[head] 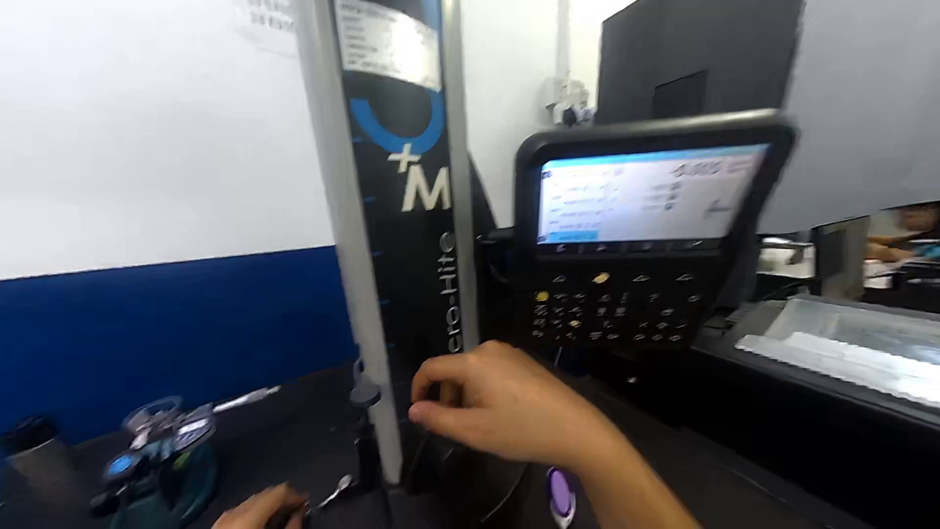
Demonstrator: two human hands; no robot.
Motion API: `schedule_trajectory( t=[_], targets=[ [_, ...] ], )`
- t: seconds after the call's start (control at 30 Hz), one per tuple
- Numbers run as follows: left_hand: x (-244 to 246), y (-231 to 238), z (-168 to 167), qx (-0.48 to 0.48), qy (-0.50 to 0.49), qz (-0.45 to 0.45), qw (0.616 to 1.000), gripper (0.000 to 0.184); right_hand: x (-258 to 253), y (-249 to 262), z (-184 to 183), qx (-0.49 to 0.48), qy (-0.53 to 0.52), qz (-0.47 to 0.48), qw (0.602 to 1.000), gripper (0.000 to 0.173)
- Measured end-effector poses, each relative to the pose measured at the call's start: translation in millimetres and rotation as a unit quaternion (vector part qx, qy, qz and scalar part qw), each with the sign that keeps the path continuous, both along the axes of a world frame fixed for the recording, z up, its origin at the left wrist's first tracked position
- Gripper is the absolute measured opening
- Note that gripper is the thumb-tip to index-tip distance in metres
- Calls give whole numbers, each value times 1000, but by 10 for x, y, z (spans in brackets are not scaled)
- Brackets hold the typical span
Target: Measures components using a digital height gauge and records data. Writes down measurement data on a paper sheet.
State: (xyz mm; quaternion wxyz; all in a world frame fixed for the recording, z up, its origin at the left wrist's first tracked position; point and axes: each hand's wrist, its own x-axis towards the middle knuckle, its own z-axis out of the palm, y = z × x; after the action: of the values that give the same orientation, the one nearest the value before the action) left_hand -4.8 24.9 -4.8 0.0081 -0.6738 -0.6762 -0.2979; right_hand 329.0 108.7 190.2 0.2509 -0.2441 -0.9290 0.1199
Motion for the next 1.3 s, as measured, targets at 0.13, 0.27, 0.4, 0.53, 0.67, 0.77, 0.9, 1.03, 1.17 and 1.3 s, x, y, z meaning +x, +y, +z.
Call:
schedule_trajectory(
  t=[0.13,0.27,0.4,0.53,0.67,0.77,0.9,1.03,1.17,1.3],
  targets=[
    [76,19,-39,5,-16,63,998,23,-80,109,-129,53,39,12,998,14],
    [54,32,-13,-48,-39,83,995,27,-180,189,-204,110,83,18,990,14],
    [27,46,-46,-33,-26,76,996,26,-279,191,-246,124,125,19,984,21],
    [-8,33,-74,-15,-25,70,997,20,-400,174,-328,134,132,23,982,26],
    [-32,33,-75,-8,-22,62,998,18,-514,174,-442,149,131,29,980,24],
    [-32,33,-67,-10,-17,65,998,18,-554,182,-467,156,147,35,976,22],
    [-40,53,-92,-4,-8,67,998,17,-551,199,-470,164,148,38,975,23],
    [-34,57,-79,-11,-7,68,998,17,-544,203,-468,161,145,36,976,22],
    [-28,59,-80,-12,-9,65,998,17,-548,210,-467,158,147,36,976,22],
    [-41,62,-92,-10,-13,63,998,16,-549,207,-467,155,149,34,976,22]
  ],
)
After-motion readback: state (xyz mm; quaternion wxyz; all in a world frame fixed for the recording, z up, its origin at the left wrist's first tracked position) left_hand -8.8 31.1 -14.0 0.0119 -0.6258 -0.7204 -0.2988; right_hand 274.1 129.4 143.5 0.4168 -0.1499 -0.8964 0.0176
